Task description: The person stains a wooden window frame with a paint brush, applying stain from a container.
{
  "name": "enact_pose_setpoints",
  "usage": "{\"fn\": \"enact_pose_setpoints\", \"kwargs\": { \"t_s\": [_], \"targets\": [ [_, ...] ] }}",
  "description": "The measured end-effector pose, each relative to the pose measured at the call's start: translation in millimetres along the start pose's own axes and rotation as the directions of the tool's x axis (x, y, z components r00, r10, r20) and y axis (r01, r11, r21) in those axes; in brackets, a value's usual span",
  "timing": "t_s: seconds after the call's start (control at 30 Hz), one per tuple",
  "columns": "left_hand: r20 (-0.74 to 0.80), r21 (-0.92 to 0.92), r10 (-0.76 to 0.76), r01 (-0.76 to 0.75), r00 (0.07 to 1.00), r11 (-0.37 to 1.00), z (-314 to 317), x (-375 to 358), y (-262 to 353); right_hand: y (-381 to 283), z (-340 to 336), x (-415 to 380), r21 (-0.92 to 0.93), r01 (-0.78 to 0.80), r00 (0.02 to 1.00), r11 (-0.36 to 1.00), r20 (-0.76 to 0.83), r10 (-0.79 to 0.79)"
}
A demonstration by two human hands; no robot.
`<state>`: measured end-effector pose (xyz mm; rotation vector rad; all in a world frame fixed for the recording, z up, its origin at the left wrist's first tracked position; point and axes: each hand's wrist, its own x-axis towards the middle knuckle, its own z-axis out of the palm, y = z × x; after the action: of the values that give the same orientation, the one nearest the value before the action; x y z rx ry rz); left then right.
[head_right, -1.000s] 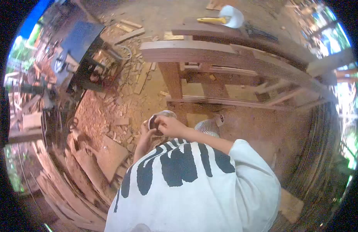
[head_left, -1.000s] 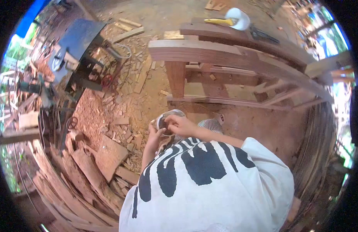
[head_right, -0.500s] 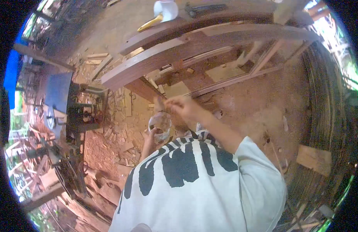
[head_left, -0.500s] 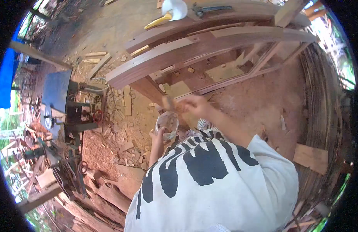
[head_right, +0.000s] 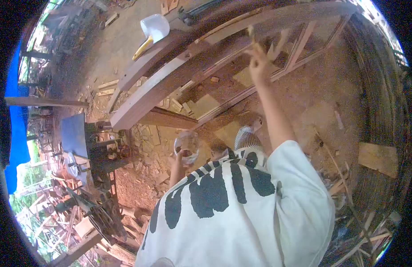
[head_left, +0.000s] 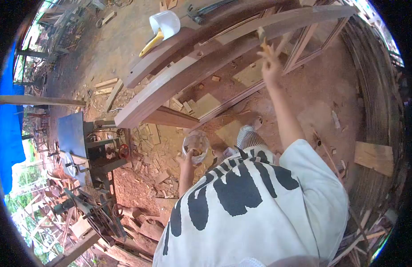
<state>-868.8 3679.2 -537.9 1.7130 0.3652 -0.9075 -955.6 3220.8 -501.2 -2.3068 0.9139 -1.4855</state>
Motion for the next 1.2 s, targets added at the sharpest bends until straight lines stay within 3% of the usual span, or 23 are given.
{"fn": "enact_pose_setpoints", "kwargs": {
  "t_s": [0.07, 0.1, 0.13, 0.23, 0.27, 0.3, 0.37, 0.43, 0.47, 0.5, 0.57, 0.63, 0.67, 0.73, 0.83, 0.87, 0.9, 0.93, 0.97, 1.0, 1.03, 1.1, 1.2],
  "targets": [
    [0.033, 0.052, -0.049, 0.047, 0.998, 0.998, 15.5, -6.7, 14.9, -35.2, 8.3, -27.4, 0.256, -0.136, 0.987, 0.957, 0.114, 0.11],
    [0.064, 0.089, -0.099, 0.093, 0.993, 0.992, 19.4, -9.4, 20.6, -43.8, 19.5, -47.7, 0.274, -0.156, 0.977, 0.949, 0.185, 0.108],
    [0.195, 0.067, -0.054, 0.042, 0.979, 0.997, 17.0, -2.7, 18.9, -54.2, 25.5, -64.9, 0.314, -0.208, 0.941, 0.926, 0.322, 0.102],
    [0.083, 0.076, 0.082, -0.088, 0.993, 0.993, 28.4, 0.0, 17.2, -93.6, 33.7, -106.5, 0.414, -0.254, 0.792, 0.874, 0.607, -0.058],
    [0.088, 0.083, 0.08, -0.087, 0.993, 0.993, 25.9, 7.9, 14.8, -100.1, 36.0, -113.6, 0.459, -0.14, 0.792, 0.877, 0.584, -0.18],
    [0.124, 0.106, 0.042, -0.056, 0.991, 0.993, 20.8, 18.7, 12.5, -95.3, 35.8, -113.7, 0.455, -0.144, 0.793, 0.879, 0.585, -0.173],
    [0.158, 0.13, 0.006, -0.026, 0.987, 0.991, 20.3, 26.6, 12.8, -84.3, 38.7, -105.2, 0.584, 0.052, 0.792, 0.81, 0.47, -0.39],
    [0.104, 0.157, 0.039, -0.055, 0.994, 0.986, 19.5, 27.8, 16.9, -45.2, 13.5, -78.9, 0.495, -0.249, 0.662, 0.832, 0.714, -0.227],
    [0.101, 0.159, 0.042, -0.058, 0.994, 0.986, 22.5, 25.0, 20.7, -12.8, 14.9, -72.6, 0.42, -0.219, 0.78, 0.881, 0.618, -0.101],
    [0.08, 0.1, 0.05, -0.058, 0.995, 0.993, 27.8, 18.4, 24.0, 8.9, 6.0, -56.5, 0.303, -0.165, 0.911, 0.939, 0.411, 0.027],
    [0.058, 0.04, 0.059, -0.062, 0.997, 0.997, 25.8, 21.8, 18.9, 86.7, 8.2, -42.9, 0.157, -0.127, 0.983, 0.979, 0.151, 0.103],
    [0.098, 0.046, -0.079, 0.075, 0.992, 0.996, 7.7, 54.3, -12.0, 92.7, -34.7, 4.3, 0.106, -0.288, 0.937, 0.952, 0.238, 0.257],
    [0.109, 0.07, -0.102, 0.095, 0.989, 0.993, 12.0, 53.9, -9.5, 95.9, -31.5, 10.3, 0.11, -0.285, 0.939, 0.952, 0.233, 0.254],
    [0.152, 0.145, -0.039, 0.017, 0.988, 0.989, 28.7, 35.7, 11.5, 100.2, -23.6, 18.1, 0.123, -0.287, 0.957, 0.95, -0.01, 0.29],
    [0.234, 0.21, -0.014, -0.036, 0.972, 0.977, 48.3, 18.9, 28.5, 34.0, 6.7, -7.2, 0.351, -0.299, 0.954, 0.887, 0.113, 0.277],
    [0.145, 0.204, 0.015, -0.045, 0.989, 0.978, 58.1, 14.2, 30.3, -7.3, 4.9, -8.2, 0.296, -0.164, 0.978, 0.941, 0.172, 0.116],
    [0.056, 0.196, 0.043, -0.053, 0.997, 0.979, 65.5, 12.3, 31.5, -29.7, 26.3, -34.6, 0.338, -0.156, 0.981, 0.928, 0.166, 0.104],
    [0.06, 0.187, 0.044, -0.055, 0.997, 0.981, 63.6, 15.5, 28.5, -64.3, 19.3, -40.2, 0.419, -0.288, 0.935, 0.861, 0.317, 0.158],
    [0.169, 0.246, 0.12, -0.16, 0.978, 0.956, 56.4, 21.5, 22.0, -99.4, 11.8, -45.2, 0.456, -0.43, 0.863, 0.779, 0.46, 0.207],
    [0.223, 0.266, 0.155, -0.213, 0.962, 0.94, 58.4, 19.9, 22.8, -104.9, 20.0, -57.7, 0.521, -0.289, 0.905, 0.803, 0.422, 0.052],
    [0.276, 0.281, 0.189, -0.267, 0.942, 0.922, 60.7, 17.7, 24.2, -106.9, 15.5, -52.2, 0.522, -0.282, 0.904, 0.805, 0.425, 0.041],
    [0.05, 0.132, -0.027, 0.02, 0.998, 0.991, 78.5, 0.2, 51.9, -114.9, 6.3, -36.2, 0.652, -0.261, 0.811, 0.712, 0.548, -0.204],
    [0.093, 0.064, 0.037, -0.043, 0.995, 0.997, 66.1, 9.0, 34.3, -53.8, 19.8, 5.2, 0.75, -0.252, 0.9, 0.611, 0.413, -0.137]
  ]
}}
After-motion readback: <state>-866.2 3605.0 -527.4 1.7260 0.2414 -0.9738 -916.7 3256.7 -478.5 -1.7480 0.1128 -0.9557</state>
